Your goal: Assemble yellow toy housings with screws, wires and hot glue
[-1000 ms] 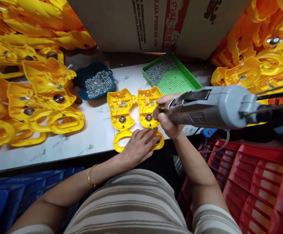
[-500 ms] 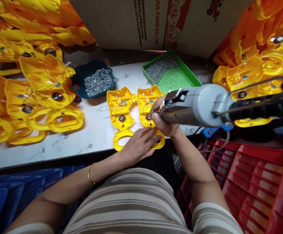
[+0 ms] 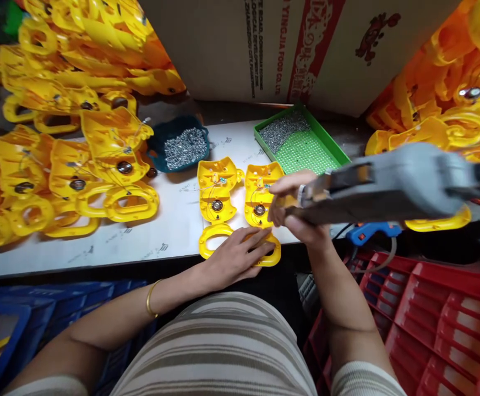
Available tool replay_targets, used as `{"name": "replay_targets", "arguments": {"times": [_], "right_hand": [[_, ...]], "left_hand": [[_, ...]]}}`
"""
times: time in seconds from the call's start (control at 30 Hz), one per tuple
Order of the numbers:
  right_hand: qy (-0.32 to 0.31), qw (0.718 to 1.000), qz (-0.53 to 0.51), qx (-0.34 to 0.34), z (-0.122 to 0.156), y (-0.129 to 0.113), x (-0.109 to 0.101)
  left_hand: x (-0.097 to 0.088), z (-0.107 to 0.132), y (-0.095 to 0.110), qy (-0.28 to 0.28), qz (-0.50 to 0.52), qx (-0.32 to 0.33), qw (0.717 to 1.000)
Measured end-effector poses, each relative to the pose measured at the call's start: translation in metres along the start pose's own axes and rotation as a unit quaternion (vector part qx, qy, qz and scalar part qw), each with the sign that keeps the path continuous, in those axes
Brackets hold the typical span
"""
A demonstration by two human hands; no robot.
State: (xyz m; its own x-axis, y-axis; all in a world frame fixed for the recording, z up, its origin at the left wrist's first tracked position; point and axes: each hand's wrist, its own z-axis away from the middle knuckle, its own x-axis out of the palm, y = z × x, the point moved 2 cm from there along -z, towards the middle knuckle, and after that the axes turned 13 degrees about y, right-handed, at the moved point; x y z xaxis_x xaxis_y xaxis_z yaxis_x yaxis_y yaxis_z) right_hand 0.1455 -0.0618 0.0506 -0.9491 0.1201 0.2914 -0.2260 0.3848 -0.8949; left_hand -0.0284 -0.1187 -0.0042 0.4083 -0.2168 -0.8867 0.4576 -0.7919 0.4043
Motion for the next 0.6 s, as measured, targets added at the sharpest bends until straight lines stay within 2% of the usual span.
{"name": "replay_targets", "arguments": {"times": [0.1, 0.17, 0.23, 0.27, 0.3, 0.37, 0.4, 0.47, 0.53, 0.6], "right_hand": [[-0.021, 0.996, -0.080, -0.034, 0.005, -0.022, 0.000], [-0.013, 0.997, -0.078, -0.027, 0.009, -0.029, -0.003], [-0.015, 0.997, -0.069, -0.018, 0.014, -0.033, -0.006], [-0.015, 0.998, -0.066, -0.015, 0.017, -0.034, -0.007], [-0.011, 0.998, -0.062, -0.013, 0.020, -0.034, -0.008], [0.006, 0.998, -0.055, -0.006, 0.026, -0.033, -0.008], [0.010, 0.999, -0.051, -0.001, 0.028, -0.033, -0.007], [0.025, 0.999, -0.045, 0.004, 0.033, -0.032, -0.005], [0.029, 0.999, -0.040, 0.007, 0.036, -0.030, -0.003], [0.036, 0.999, -0.033, 0.007, 0.037, -0.028, -0.002]], "left_hand": [[-0.006, 0.005, 0.002, 0.028, -0.012, 0.019, 0.999], [-0.019, 0.003, -0.011, 0.098, -0.026, 0.030, 0.994], [-0.042, -0.004, -0.042, 0.190, -0.066, -0.011, 0.979], [-0.056, -0.008, -0.065, 0.235, -0.100, -0.063, 0.965], [-0.071, -0.013, -0.091, 0.251, -0.130, -0.135, 0.950], [-0.095, -0.021, -0.145, 0.224, -0.168, -0.258, 0.925], [-0.104, -0.026, -0.169, 0.181, -0.183, -0.294, 0.920], [-0.112, -0.032, -0.206, 0.114, -0.176, -0.315, 0.926], [-0.113, -0.035, -0.225, 0.088, -0.160, -0.315, 0.931], [-0.110, -0.036, -0.231, 0.089, -0.148, -0.320, 0.932]]}}
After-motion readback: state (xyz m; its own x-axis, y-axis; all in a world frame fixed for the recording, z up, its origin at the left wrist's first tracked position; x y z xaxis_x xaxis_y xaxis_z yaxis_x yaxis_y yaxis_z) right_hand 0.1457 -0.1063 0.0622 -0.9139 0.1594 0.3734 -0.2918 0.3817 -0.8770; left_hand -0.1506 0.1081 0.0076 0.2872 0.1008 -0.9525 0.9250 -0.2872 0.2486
